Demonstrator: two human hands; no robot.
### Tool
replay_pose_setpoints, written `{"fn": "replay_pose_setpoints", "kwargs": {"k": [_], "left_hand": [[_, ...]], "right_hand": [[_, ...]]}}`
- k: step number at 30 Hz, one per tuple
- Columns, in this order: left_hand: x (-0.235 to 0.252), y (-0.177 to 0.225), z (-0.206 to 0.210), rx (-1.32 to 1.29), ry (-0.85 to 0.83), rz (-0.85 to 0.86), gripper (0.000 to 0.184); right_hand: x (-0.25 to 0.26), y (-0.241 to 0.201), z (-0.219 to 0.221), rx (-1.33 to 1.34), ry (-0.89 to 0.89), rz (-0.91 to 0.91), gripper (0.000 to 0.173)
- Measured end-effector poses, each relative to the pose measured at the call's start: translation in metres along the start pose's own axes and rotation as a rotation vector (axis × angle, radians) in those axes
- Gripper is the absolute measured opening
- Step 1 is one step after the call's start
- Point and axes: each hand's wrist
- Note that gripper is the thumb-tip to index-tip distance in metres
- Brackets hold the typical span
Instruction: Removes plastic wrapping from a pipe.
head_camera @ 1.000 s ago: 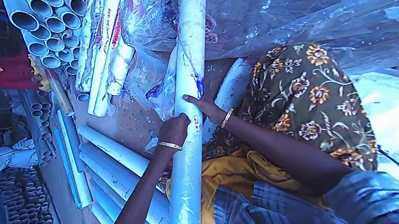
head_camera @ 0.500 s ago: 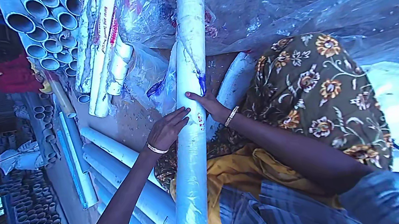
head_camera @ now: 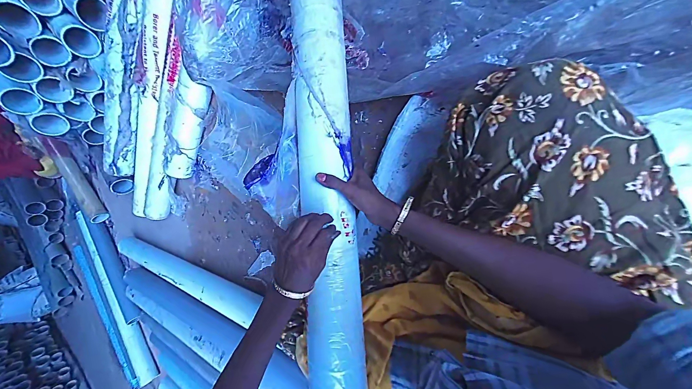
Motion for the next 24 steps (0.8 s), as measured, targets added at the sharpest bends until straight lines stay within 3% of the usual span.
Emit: {"fn": "replay_pose_setpoints", "kwargs": {"k": [3, 6, 9, 11, 12, 15, 17, 19, 21, 24], "left_hand": [[-0.003, 0.004, -0.005, -0.070, 0.008, -0.112, 0.020], [-0.012, 0.003, -0.026, -0.179, -0.101, -0.195, 0.020], [-0.038, 0.019, -0.049, -0.504, -0.041, -0.346, 0.020], [-0.061, 0.058, -0.095, -0.798, -0.025, -0.465, 0.024], [-0.076, 0.071, -0.123, -0.827, -0.033, -0.504, 0.025], [-0.149, 0.093, -0.190, -0.602, 0.045, -0.685, 0.016], [-0.173, 0.080, -0.191, -0.472, 0.113, -0.666, 0.024], [-0.167, 0.078, -0.170, -0.416, 0.189, -0.645, 0.030], [-0.132, 0.072, -0.131, -0.347, 0.230, -0.565, 0.022], [-0.053, 0.063, -0.080, -0.193, 0.018, -0.427, 0.045]], "right_hand": [[0.015, 0.009, -0.003, -0.029, 0.004, -0.046, 0.072], [0.020, 0.013, -0.004, -0.078, -0.012, -0.037, 0.074], [0.019, 0.008, -0.001, -0.075, -0.021, -0.015, 0.078], [0.022, 0.003, -0.001, -0.047, -0.016, -0.048, 0.073], [0.029, -0.001, -0.001, -0.043, -0.010, -0.087, 0.070], [0.022, 0.009, 0.004, -0.062, 0.008, -0.074, 0.073], [0.024, 0.002, 0.007, -0.041, -0.007, -0.083, 0.073], [0.011, 0.010, 0.004, 0.003, -0.031, -0.061, 0.069], [0.004, 0.011, -0.003, 0.036, -0.056, -0.019, 0.067], [0.001, 0.014, -0.009, 0.040, -0.062, 0.044, 0.068]]}}
Point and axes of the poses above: each hand's wrist, its own x-axis towards the middle knuckle, its own z-axis out of the palm, y = z × x, and after that the axes turned 2 degrees about z, right-handed
